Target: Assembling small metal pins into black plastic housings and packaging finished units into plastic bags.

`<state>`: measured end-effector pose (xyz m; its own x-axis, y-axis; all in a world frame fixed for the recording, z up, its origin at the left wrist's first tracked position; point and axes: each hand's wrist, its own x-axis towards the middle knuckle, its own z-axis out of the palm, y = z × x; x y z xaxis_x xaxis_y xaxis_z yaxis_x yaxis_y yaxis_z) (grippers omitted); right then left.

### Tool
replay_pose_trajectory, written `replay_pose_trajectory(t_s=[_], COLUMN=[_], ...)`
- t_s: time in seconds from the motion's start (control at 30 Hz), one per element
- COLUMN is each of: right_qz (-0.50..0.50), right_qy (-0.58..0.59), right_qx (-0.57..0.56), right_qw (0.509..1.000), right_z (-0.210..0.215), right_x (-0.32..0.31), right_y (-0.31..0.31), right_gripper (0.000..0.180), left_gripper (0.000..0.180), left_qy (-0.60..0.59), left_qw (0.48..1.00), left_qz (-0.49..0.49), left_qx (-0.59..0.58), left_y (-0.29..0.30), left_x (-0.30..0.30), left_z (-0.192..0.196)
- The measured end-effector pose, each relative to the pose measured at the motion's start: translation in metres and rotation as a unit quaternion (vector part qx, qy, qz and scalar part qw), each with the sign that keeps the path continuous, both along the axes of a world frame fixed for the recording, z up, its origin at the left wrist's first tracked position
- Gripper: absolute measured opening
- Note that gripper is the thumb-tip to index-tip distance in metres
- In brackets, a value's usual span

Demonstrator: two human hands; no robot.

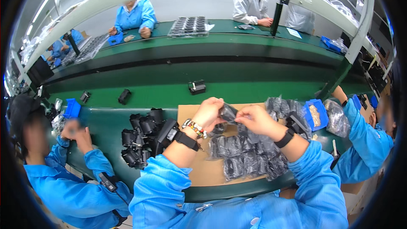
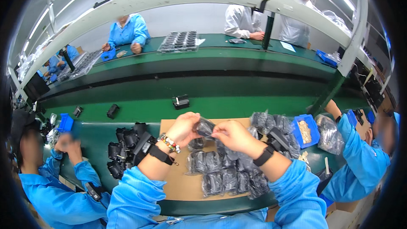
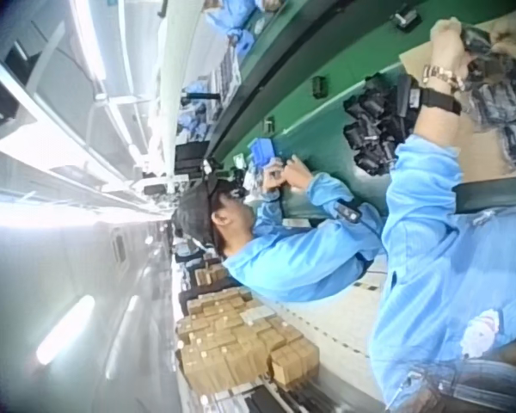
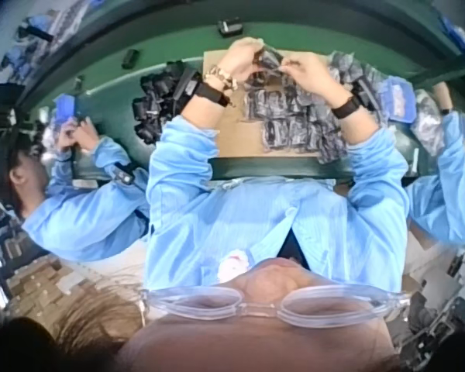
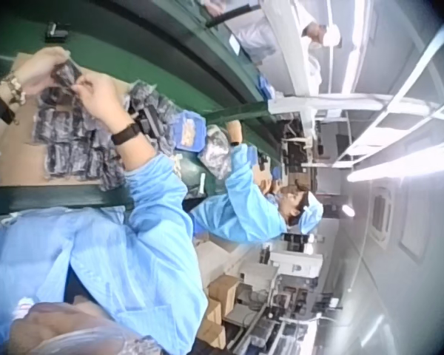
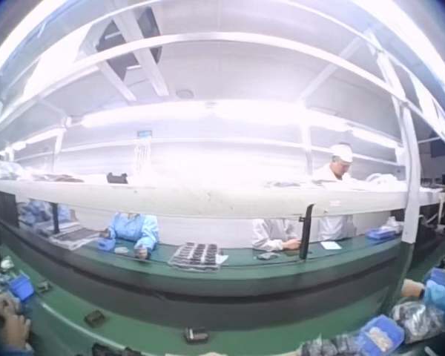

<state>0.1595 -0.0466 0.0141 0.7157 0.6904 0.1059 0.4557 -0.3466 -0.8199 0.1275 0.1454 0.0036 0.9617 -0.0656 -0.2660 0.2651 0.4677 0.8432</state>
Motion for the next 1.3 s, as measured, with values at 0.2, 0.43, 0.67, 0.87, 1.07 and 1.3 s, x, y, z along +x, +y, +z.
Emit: replay_pose_trajectory(t_s=[0.2, 0.43, 0.67, 0.87, 1.07, 1.3], right_qz=[-0.020, 0.012, -0.014, 0.067, 0.009, 0.049], right_qy=[-0.156, -0.323, -0.288, -0.238, -0.238, -0.133], right_qx=[-0.021, -0.060, -0.009, -0.036, 0.040, 0.128], right_qw=[0.987, 0.944, 0.958, 0.968, 0.970, 0.982], right_z=[0.039, 0.058, 0.060, 0.048, 0.046, 0.047], right_x=[-0.001, -0.001, 0.003, 0.002, 0.004, 0.003], right_y=[-0.011, -0.011, -0.011, -0.006, -0.006, -0.014], right_gripper=[0.007, 0.009, 0.010, 0.007, 0.006, 0.009], left_gripper=[0.031, 0.031, 0.043, 0.024, 0.018, 0.027], left_qy=[-0.043, -0.156, -0.194, -0.107, -0.123, -0.186], left_qw=[0.965, 0.827, 0.725, 0.805, 0.810, 0.818], left_qz=[-0.004, 0.027, -0.045, 0.031, 0.066, 0.100], left_qx=[0.260, 0.539, 0.659, 0.582, 0.570, 0.536], left_y=[0.007, 0.013, 0.017, 0.020, 0.026, 0.034], left_x=[-0.005, -0.019, -0.029, -0.016, -0.018, -0.022], left_z=[-0.007, -0.033, -0.051, -0.056, -0.063, -0.049])
